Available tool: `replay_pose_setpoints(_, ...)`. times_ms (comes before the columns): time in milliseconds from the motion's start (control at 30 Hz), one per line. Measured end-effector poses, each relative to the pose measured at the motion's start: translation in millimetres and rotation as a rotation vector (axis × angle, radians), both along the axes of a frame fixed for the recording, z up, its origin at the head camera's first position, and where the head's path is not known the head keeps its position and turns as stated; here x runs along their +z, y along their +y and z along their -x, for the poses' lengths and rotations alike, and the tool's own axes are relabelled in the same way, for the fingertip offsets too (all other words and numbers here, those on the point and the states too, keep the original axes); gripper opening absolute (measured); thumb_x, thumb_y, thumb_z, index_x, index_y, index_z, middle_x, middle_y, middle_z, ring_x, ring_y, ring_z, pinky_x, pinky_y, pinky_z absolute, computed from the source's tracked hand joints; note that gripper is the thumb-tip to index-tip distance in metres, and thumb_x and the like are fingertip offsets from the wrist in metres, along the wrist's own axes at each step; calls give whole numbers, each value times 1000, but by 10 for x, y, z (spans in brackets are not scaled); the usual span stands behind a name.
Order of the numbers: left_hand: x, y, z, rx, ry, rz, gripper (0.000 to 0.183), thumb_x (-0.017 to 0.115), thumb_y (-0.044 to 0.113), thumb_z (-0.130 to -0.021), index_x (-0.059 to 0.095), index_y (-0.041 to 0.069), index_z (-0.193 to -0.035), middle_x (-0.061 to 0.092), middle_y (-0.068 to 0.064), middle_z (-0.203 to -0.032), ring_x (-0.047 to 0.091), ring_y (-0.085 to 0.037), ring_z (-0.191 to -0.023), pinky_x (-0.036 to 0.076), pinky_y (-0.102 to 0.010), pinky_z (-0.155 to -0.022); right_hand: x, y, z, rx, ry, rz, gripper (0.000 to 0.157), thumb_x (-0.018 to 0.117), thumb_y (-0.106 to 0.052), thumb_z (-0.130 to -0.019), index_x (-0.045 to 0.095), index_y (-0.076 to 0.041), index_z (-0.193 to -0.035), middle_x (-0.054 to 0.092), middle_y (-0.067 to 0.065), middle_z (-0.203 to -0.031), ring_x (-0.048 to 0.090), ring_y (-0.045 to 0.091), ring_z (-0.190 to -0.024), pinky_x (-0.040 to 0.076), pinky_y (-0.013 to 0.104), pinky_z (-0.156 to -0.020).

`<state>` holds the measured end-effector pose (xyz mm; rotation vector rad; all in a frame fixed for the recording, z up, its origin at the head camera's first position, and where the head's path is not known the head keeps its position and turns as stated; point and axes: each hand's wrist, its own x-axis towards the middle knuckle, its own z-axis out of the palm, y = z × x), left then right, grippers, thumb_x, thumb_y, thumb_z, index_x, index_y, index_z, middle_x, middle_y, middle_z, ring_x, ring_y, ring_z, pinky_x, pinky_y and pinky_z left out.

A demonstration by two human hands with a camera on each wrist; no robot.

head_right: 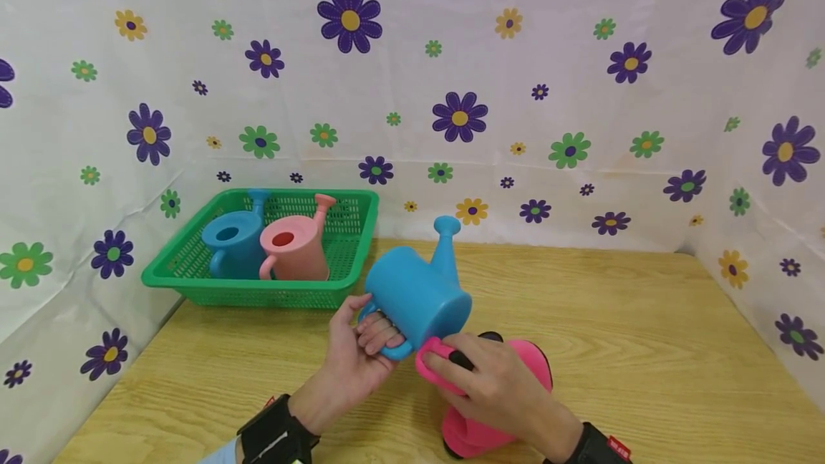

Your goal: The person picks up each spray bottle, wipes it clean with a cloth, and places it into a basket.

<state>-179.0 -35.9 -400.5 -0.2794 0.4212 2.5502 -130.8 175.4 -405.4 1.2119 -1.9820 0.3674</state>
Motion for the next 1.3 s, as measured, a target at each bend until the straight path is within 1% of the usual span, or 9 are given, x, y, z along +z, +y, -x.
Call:
replay_pose_setpoints(200, 0, -12, 4, -15, 12, 4, 44, 52, 29, -87, 24, 19, -54, 22, 7, -48, 27, -9, -39, 34, -24, -49, 8, 19, 29, -9, 43, 48, 35, 47, -34, -100, 72, -9, -105, 63, 10, -88, 61, 17, -62, 57, 30, -47)
replay_pose_setpoints(400, 11, -15, -1, -23, 26, -12, 44, 52, 30, -87, 24, 19, -55, 20, 7, -50, 26, -9, -40, 33, -24, -49, 27, 77, 55, -36, 53, 101, 38, 47, -35, -99, 72, -6, -102, 62, 10, -84, 59, 15, -59, 56, 30, -44)
replay_pose_setpoints(700, 25, -19, -12, -21, 19, -32, 43, 52, 30, -86, 23, 20, -56, 21, 7, -49, 25, -10, -40, 33, -24, -49, 86, 136, 112, -74, 59, 166, 39, 50, -34, -99, 72, -3, -99, 66, 14, -83, 65, 20, -61, 59, 36, -45)
replay_pose_setpoints(833, 29, -23, -17, -23, 13, -40, 43, 52, 30, -87, 23, 20, -57, 19, 7, -50, 24, -10, -41, 33, -25, -49, 99, 173, 130, -109, 58, 187, 41, 50, -36, -99, 72, -2, -98, 66, 16, -83, 66, 22, -61, 60, 38, -46)
replay_pose_setpoints(1000, 20, -29, -23, -27, 5, -42, 43, 52, 30, -87, 22, 20, -57, 19, 7, -51, 24, -10, -41, 33, -25, -49, 105, 232, 150, -149, 58, 215, 43, 50, -38, -98, 72, -1, -97, 66, 17, -84, 66, 22, -61, 60, 39, -46)
replay_pose_setpoints(1167, 12, -36, -19, -35, 12, -45, 43, 52, 30, -86, 23, 20, -57, 20, 7, -50, 25, -10, -40, 33, -25, -50, 129, 281, 179, -172, 67, 248, 43, 52, -38, -97, 73, 0, -99, 65, 17, -84, 66, 22, -63, 59, 39, -47)
replay_pose_setpoints(1300, 6, -42, -12, -39, 13, -61, 42, 52, 30, -86, 23, 20, -57, 20, 6, -49, 26, -10, -40, 33, -25, -50, 137, 308, 190, -202, 57, 266, 45, 53, -39, -97, 73, 0, -99, 65, 17, -83, 66, 23, -64, 60, 40, -47)
